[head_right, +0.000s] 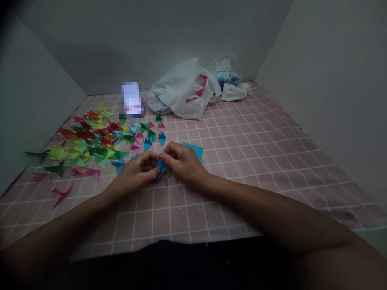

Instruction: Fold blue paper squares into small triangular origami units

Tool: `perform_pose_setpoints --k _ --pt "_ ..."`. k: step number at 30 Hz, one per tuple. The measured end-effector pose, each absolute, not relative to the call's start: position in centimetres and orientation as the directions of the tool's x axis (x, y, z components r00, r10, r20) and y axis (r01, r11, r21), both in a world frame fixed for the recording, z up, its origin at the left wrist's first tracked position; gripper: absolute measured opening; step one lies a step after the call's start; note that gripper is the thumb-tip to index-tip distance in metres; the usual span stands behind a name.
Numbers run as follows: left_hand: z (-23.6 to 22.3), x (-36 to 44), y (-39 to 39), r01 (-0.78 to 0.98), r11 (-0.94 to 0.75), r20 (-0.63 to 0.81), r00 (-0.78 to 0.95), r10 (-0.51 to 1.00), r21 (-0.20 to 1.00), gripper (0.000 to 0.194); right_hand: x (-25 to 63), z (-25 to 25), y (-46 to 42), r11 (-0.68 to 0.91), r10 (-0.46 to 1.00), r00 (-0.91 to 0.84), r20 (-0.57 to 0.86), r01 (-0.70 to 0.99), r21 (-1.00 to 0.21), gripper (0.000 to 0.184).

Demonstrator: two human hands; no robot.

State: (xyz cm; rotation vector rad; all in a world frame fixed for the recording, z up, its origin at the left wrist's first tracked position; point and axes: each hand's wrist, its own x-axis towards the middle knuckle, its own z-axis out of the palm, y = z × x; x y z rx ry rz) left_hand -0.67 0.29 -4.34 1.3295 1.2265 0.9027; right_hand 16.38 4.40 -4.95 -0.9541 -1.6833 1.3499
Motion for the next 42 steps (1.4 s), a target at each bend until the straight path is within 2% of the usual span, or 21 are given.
perform_pose_setpoints --k 4,8,14,20,23,30,36,39,42 --pt "-4.6 -0.7 0.5 0.098 0.175 -0.189 0.156 0.97 0.98 0.023 16.4 -5.1 4.6 0.161 0.883 -0.457 0.109 0.076 -0.984 0.02" --pt "-4.1 -0.7 0.6 0.068 0.21 -0.218 0.154 0.964 0.975 0.019 16.5 -5.3 5.0 0.246 0.858 -0.49 0.151 0.134 -0.96 0.019" --pt "-3.7 -0.6 0.4 0.091 0.112 -0.121 0.098 0.988 0.989 0.014 16.6 -5.5 4.9 0.414 0.815 -0.498 0.296 0.145 -0.898 0.015" --pt "-3.5 -0.6 0.3 0.055 0.058 -0.059 0.016 0.998 0.997 0.013 16.8 -5.7 4.6 0.666 0.67 -0.524 0.526 0.111 -0.737 0.009" --pt "-3.5 -0.7 0.2 0.048 -0.015 0.015 -0.005 1.0 0.999 0.011 16.8 -5.9 4.6 0.723 0.635 -0.503 0.587 0.118 -0.681 0.01" --pt "-3.8 -0.9 -0.1 0.087 -0.147 0.153 -0.068 0.986 0.985 0.01 16.6 -5.8 4.3 0.661 0.698 -0.422 0.578 0.07 -0.747 0.009" --pt "-3.9 -0.9 -0.4 0.192 -0.219 0.234 -0.06 0.97 0.957 0.008 16.8 -5.5 4.1 0.672 0.686 -0.413 0.599 0.043 -0.74 0.01" --pt "-3.7 -0.9 -0.5 0.265 -0.253 0.279 -0.066 0.958 0.931 0.006 16.8 -5.5 4.0 0.586 0.744 -0.415 0.524 0.026 -0.81 0.007" --pt "-3.5 -0.9 -0.5 0.284 -0.226 0.256 -0.072 0.964 0.932 0.006 16.7 -5.5 3.9 0.435 0.817 -0.422 0.392 0.005 -0.9 0.006"
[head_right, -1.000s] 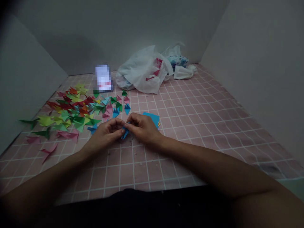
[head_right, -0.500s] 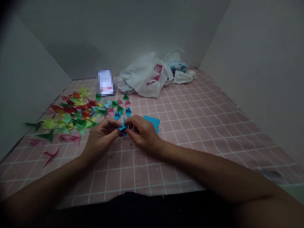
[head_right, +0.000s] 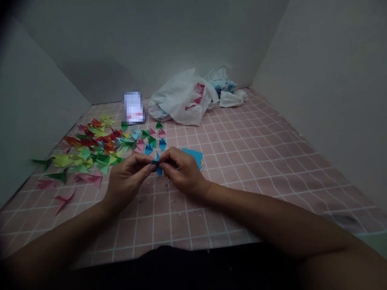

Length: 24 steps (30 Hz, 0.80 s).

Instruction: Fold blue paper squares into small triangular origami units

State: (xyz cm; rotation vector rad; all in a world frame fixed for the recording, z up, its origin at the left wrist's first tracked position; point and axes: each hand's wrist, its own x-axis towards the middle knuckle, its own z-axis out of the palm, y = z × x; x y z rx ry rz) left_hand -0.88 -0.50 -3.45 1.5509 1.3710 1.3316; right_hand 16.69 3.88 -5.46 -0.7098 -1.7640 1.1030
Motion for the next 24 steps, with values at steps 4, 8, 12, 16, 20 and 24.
perform_pose_setpoints --k 4,8,12,16,20,24 --pt "-3.22 -0.77 -0.51 0.236 -0.189 0.215 -0.088 0.973 0.953 0.008 16.52 -5.55 3.74 0.349 0.849 -0.408 0.336 -0.044 -0.936 0.006" --pt "-3.01 -0.78 -0.56 0.229 -0.196 0.221 -0.09 0.971 0.954 0.007 16.43 -5.48 3.6 0.322 0.849 -0.408 0.337 -0.107 -0.941 0.007" --pt "-2.92 -0.81 -0.45 0.166 -0.157 0.174 -0.099 0.98 0.974 0.009 16.32 -5.15 3.52 0.241 0.862 -0.421 0.283 -0.151 -0.959 0.008" --pt "-3.14 -0.88 -0.2 0.057 -0.089 0.093 -0.077 0.993 0.994 0.013 16.19 -4.94 3.64 0.118 0.875 -0.443 0.193 -0.192 -0.974 0.012" --pt "-3.21 -0.87 -0.21 0.087 -0.126 0.132 -0.077 0.988 0.988 0.013 16.16 -4.96 3.76 0.055 0.873 -0.461 0.158 -0.228 -0.972 0.015" --pt "-2.99 -0.74 -0.58 0.267 -0.312 0.34 -0.063 0.938 0.912 0.013 16.09 -5.02 3.71 0.125 0.882 -0.413 0.225 -0.256 -0.959 0.016"
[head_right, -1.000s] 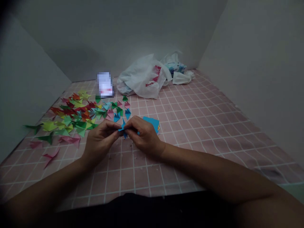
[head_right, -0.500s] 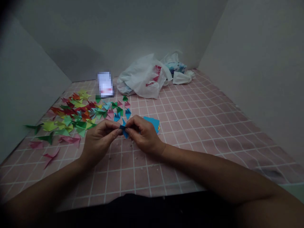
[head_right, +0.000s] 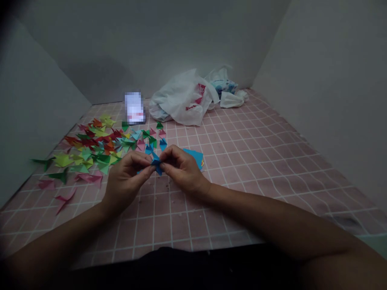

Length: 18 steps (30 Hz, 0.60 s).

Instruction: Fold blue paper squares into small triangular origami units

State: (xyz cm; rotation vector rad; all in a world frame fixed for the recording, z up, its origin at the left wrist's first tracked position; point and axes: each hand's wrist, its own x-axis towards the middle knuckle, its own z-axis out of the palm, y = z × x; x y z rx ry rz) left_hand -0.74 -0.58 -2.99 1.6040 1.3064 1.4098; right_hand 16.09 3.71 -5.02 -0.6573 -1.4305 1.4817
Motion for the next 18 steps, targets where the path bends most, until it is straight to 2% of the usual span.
perform_pose_setpoints --k 5,9,18 --pt "-2.8 -0.78 -0.92 0.418 -0.439 0.486 -0.008 0.874 0.795 0.013 15.97 -5.0 3.8 0.096 0.877 -0.427 0.218 -0.291 -0.952 0.03" --pt "-2.89 -0.85 -0.94 0.474 -0.472 0.528 0.016 0.849 0.744 0.013 16.05 -4.66 3.78 0.089 0.868 -0.454 0.201 -0.256 -0.963 0.025" --pt "-3.5 -0.91 -0.84 0.371 -0.427 0.473 -0.036 0.881 0.824 0.014 16.08 -4.37 3.72 0.089 0.876 -0.442 0.195 -0.248 -0.965 0.024"
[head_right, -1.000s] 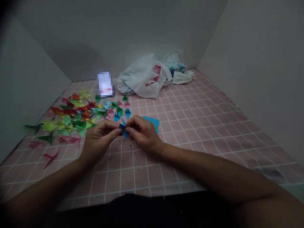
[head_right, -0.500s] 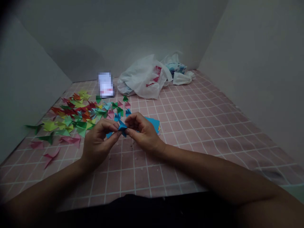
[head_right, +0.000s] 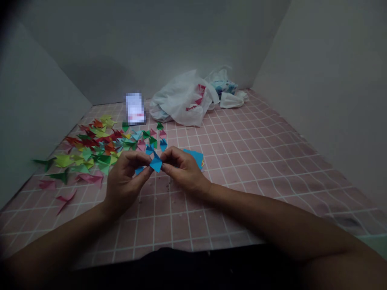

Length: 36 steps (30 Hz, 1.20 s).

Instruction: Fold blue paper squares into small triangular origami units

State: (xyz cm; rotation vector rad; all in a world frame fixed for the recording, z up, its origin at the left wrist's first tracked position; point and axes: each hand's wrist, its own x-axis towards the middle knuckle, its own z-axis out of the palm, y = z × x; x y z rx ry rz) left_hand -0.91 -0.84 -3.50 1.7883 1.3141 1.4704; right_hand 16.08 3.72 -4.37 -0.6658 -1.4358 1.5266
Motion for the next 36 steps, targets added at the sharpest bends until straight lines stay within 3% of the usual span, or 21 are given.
perform_pose_setpoints --k 8,20,28,36 --pt "-3.0 -1.0 -0.8 0.382 -0.341 0.39 -0.056 0.919 0.859 0.005 16.2 -4.6 3.7 0.113 0.869 -0.452 0.198 -0.208 -0.971 0.023" --pt "-2.9 -0.8 -0.6 0.259 -0.204 0.224 -0.052 0.973 0.944 0.006 16.3 -5.2 4.3 0.167 0.822 -0.514 0.243 -0.19 -0.968 0.01" --pt "-3.5 -0.9 -0.4 0.362 -0.439 0.471 0.0 0.882 0.822 0.009 16.1 -5.5 4.6 0.099 0.833 -0.495 0.245 -0.304 -0.948 0.014" --pt "-4.0 -1.0 -0.2 0.247 -0.434 0.444 0.019 0.896 0.866 0.015 15.9 -6.0 4.7 0.014 0.832 -0.515 0.207 -0.354 -0.935 0.015"
